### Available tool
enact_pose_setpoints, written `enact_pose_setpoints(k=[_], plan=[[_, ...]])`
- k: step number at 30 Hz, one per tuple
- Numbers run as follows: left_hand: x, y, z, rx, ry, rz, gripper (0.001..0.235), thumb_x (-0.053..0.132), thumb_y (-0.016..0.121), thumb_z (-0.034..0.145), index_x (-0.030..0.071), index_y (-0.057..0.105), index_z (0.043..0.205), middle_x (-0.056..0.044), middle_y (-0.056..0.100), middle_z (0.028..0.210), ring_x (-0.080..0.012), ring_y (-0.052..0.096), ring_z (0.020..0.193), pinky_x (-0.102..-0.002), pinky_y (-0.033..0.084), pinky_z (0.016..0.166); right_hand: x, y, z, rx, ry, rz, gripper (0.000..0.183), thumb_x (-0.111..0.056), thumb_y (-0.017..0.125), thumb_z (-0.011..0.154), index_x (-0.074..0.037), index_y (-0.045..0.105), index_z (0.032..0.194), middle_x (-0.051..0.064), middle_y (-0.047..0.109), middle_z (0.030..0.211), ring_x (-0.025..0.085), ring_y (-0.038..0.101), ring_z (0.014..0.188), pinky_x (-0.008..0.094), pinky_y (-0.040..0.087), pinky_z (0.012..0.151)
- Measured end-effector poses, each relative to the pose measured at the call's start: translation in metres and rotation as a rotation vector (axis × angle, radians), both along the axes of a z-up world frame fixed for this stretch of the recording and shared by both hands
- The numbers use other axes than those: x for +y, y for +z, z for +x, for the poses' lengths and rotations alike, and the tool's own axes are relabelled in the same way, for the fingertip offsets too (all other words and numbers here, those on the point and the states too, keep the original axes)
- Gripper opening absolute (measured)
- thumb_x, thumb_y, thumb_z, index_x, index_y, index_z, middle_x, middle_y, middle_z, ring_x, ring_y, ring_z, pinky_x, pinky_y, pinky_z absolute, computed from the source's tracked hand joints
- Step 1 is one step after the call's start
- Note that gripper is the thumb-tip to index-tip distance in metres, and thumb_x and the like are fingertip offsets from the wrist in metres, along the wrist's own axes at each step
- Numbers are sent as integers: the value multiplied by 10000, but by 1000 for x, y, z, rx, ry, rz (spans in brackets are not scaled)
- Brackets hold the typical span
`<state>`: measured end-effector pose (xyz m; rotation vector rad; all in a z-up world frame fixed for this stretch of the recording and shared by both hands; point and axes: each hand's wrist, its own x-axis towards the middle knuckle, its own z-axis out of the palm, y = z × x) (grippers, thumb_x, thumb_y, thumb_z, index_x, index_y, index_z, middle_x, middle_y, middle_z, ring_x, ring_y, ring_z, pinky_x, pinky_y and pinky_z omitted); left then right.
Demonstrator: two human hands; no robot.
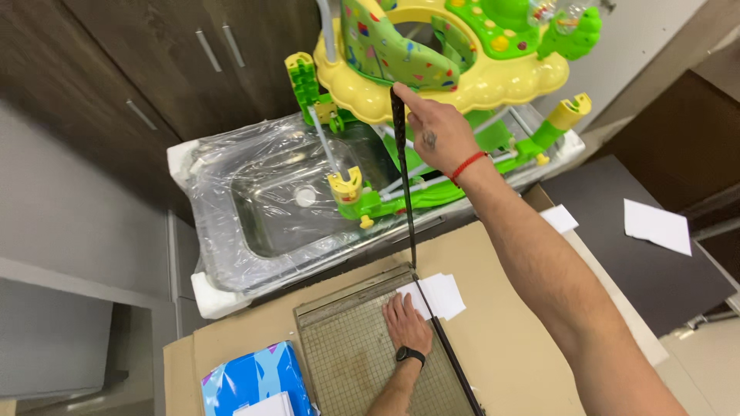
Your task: The person repeatedly takes sheets of white paper from a package, aligns them on a paper cutter, and cuts them into smaller pieces using the cutter's blade. The cut pieces are set aside on the table.
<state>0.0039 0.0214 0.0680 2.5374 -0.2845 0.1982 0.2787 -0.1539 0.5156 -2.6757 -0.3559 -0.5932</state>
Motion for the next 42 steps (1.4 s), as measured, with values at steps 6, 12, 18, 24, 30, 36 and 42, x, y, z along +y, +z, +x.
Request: enact_pose_setpoints(k=[6,12,18,24,30,36,42], plan=[[3,-11,-1,5,36,2,559,25,732,1045,101,682,1597,-157,679,1652,-443,558,1626,-754,247,1569,11,3,38,224,-168,-134,807,-144,567,1285,-308,376,2052,342,797,911,613,716,805,724,513,605],[1,-21,3,-64,129,-66,608,-51,717,951,83,753,1543,-126,753,1502,-410,637,1479,-726,337,1527,21,14,43,373,-169,-143,1008,44,618,1168,-291,309,2068,224,705,810,439,673,683,543,552,571],[-6,-51,-10,81,164,10,762,111,765,912,104,723,1673,-155,728,1706,-456,576,1670,-763,262,1568,-28,-94,-5,182,27,12,829,-175,707,1348,-136,291,2064,96,733,750,486,658,702,651,431,629],[-13,-62,-16,104,112,106,695,186,654,1098,120,654,1790,-202,576,1791,-462,453,1801,-781,207,1555,-103,-368,-146,497,-2,132,266,-375,821,1196,-128,919,1180,134,929,975,470,921,978,610,705,896],[-19,-72,-9,-3,74,195,612,305,569,1152,209,689,1744,-188,512,1856,-430,457,1783,-783,234,1543,-85,-557,-289,1191,-346,800,698,-525,938,1115,21,881,1546,261,922,1344,348,898,826,411,743,611],[-11,-67,-8,55,36,144,652,553,321,1339,233,621,1822,-174,446,1920,-421,464,1781,-753,189,1573,-107,-613,-303,962,-448,770,390,-515,888,1168,-131,879,1107,150,849,927,345,853,943,525,656,840],[-10,-52,-59,194,36,-22,692,512,376,1334,185,466,1937,-179,428,1946,-433,455,1799,-740,237,1563,-118,-523,-300,903,-344,199,690,-691,744,1220,-12,843,1146,339,897,1072,544,934,1113,629,760,928]])
